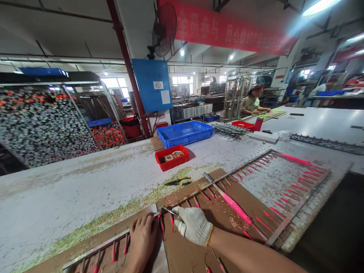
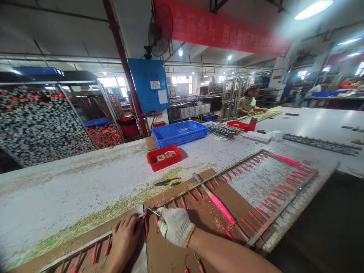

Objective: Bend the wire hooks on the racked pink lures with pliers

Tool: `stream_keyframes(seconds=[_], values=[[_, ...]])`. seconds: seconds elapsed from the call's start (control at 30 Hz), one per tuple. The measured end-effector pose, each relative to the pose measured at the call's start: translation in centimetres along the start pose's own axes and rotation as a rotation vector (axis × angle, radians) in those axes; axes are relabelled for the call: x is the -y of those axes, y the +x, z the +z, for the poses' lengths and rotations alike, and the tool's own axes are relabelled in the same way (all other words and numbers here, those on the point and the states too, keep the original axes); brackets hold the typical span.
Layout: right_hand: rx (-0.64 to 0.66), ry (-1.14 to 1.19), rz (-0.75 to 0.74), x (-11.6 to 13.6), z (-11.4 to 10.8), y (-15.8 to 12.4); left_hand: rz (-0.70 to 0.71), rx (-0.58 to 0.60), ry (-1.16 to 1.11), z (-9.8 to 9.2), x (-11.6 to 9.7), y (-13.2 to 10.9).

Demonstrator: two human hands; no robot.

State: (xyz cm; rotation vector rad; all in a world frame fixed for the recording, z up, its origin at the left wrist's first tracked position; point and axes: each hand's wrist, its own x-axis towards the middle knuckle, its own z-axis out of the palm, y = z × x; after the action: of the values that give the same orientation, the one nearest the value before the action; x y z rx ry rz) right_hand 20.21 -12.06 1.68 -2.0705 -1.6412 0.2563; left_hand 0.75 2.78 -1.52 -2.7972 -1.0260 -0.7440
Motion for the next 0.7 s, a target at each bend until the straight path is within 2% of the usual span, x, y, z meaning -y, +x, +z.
stream_keyframes(seconds=[0.4, 0.7], values=[[-0.051, 0.054, -0.027, -0.3, 0.7, 0.1, -0.008, -0.083, -0.008, 1.3, 0.1, -0.4], [-0.071, 0.086, -0.038, -0.4, 0.8, -0.2, 0.011, -0.074, -0.045, 0.8, 0.1, -0.4]])
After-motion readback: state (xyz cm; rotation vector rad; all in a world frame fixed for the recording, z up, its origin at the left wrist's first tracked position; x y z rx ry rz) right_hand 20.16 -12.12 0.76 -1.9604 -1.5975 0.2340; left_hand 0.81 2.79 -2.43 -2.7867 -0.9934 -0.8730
